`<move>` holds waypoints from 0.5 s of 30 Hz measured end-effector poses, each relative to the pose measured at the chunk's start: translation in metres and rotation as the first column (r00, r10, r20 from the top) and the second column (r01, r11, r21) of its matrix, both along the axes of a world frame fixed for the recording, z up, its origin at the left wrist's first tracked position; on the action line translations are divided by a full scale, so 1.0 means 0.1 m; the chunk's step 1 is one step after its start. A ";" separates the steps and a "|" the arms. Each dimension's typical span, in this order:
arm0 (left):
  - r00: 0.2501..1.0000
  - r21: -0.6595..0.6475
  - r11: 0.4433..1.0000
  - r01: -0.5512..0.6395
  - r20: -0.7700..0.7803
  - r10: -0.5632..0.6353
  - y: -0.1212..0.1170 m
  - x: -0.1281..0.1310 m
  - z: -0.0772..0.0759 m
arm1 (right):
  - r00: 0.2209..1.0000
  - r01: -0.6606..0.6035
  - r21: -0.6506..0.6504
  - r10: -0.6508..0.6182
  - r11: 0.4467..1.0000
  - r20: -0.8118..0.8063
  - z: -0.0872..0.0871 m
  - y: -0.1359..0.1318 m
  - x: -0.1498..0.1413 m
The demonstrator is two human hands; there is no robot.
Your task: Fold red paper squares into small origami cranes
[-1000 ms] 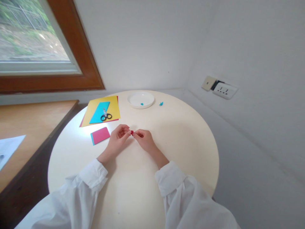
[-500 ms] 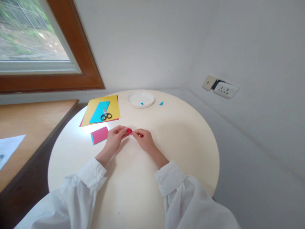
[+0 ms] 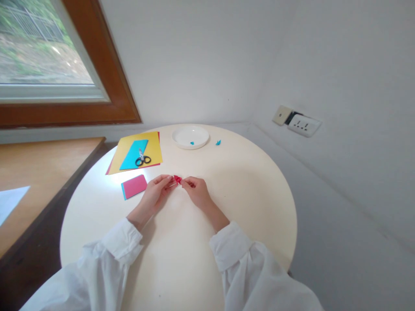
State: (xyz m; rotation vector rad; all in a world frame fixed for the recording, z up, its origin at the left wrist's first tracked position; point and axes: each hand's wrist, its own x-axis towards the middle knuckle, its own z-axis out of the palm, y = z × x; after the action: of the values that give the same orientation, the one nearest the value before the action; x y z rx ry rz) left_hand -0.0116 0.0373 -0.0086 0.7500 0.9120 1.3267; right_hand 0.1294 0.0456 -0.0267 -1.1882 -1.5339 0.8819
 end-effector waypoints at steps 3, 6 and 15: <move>1.000 -0.031 0.999 -0.010 0.018 0.010 0.01 -0.01 -0.02 | 0.991 0.124 0.022 -0.125 0.992 0.052 -0.01 0.11 0.15; 1.000 -0.050 0.999 -0.002 0.022 0.003 0.03 -0.01 -0.05 | 0.951 0.286 0.032 -0.288 0.958 0.112 -0.01 0.30 0.43; 1.000 -0.080 0.997 0.024 0.020 -0.023 0.04 -0.01 -0.05 | 0.788 0.552 0.053 -0.542 0.832 0.293 -0.07 0.93 1.13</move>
State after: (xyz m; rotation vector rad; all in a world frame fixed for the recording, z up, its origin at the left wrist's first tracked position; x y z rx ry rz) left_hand -0.0124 0.0411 -0.0131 0.6827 0.9328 1.2675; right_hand 0.2427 0.1390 -0.0341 -1.7392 -1.2807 0.3461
